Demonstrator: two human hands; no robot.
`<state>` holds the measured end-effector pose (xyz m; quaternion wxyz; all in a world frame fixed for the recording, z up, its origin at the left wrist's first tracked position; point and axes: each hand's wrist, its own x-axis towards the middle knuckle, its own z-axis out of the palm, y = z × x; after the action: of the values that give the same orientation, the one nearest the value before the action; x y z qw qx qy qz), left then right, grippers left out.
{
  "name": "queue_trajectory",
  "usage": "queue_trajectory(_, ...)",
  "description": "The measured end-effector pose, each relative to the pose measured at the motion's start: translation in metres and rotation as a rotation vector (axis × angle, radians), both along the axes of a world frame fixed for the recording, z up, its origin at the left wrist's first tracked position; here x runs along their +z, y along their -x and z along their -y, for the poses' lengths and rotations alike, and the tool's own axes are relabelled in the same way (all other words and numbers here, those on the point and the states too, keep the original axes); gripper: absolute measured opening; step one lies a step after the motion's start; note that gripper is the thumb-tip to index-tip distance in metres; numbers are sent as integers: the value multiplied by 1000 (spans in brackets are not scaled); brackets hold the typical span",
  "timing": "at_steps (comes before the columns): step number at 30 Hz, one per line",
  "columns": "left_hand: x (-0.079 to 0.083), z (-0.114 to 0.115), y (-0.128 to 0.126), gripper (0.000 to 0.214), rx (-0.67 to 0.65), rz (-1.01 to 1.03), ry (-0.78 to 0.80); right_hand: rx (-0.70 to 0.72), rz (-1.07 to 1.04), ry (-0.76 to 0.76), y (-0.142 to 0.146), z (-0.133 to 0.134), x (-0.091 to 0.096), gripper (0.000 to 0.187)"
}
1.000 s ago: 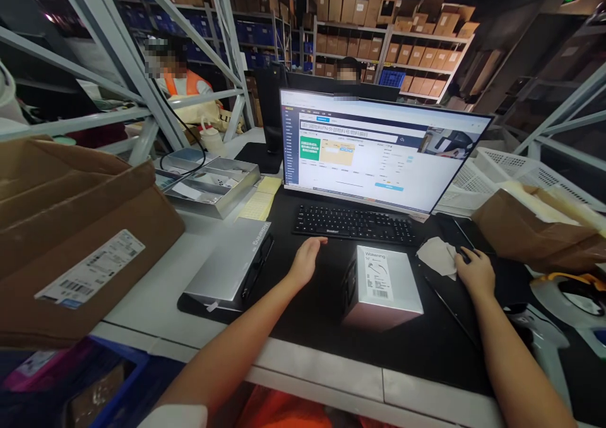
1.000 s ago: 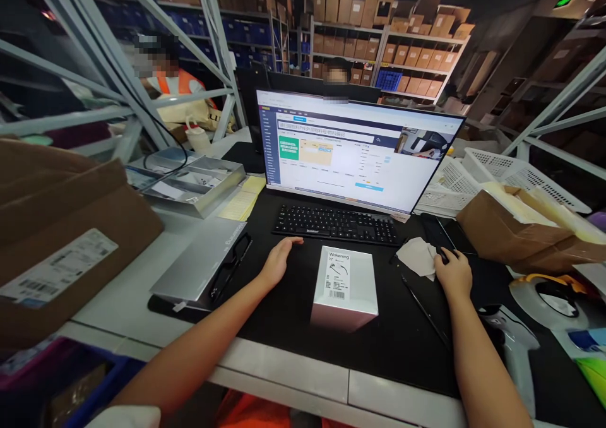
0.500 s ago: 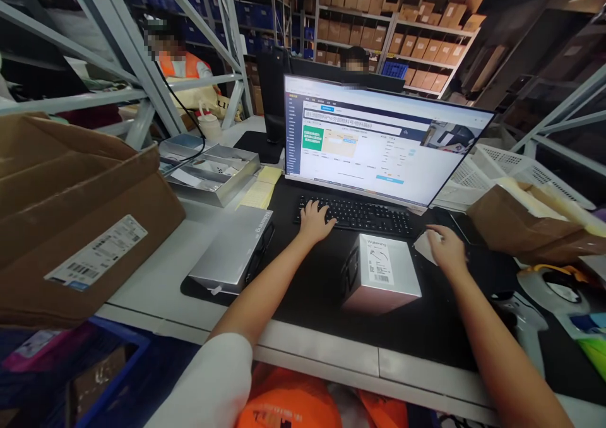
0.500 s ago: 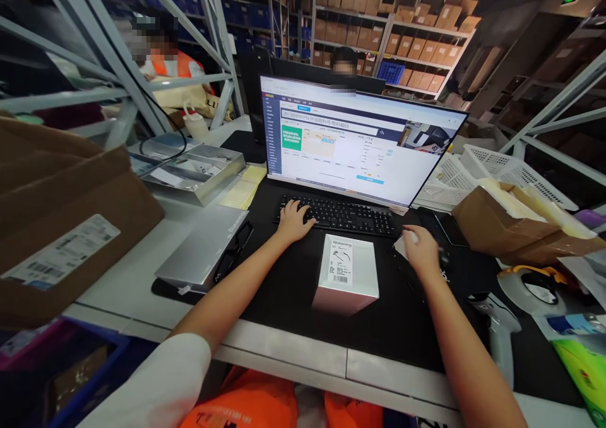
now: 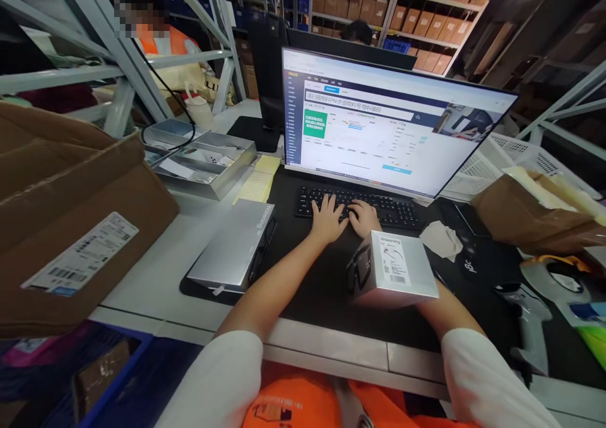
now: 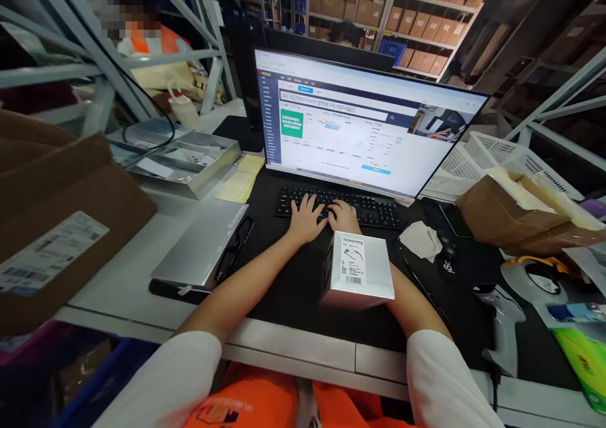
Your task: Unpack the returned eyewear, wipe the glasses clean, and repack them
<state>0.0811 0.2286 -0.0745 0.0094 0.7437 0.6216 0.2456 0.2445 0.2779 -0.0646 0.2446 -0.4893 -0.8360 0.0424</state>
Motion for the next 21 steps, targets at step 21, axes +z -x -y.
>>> queue_trajectory(21, 2, 0, 22, 55, 228, 53, 6, -65, 104, -83, 19, 13, -6, 47)
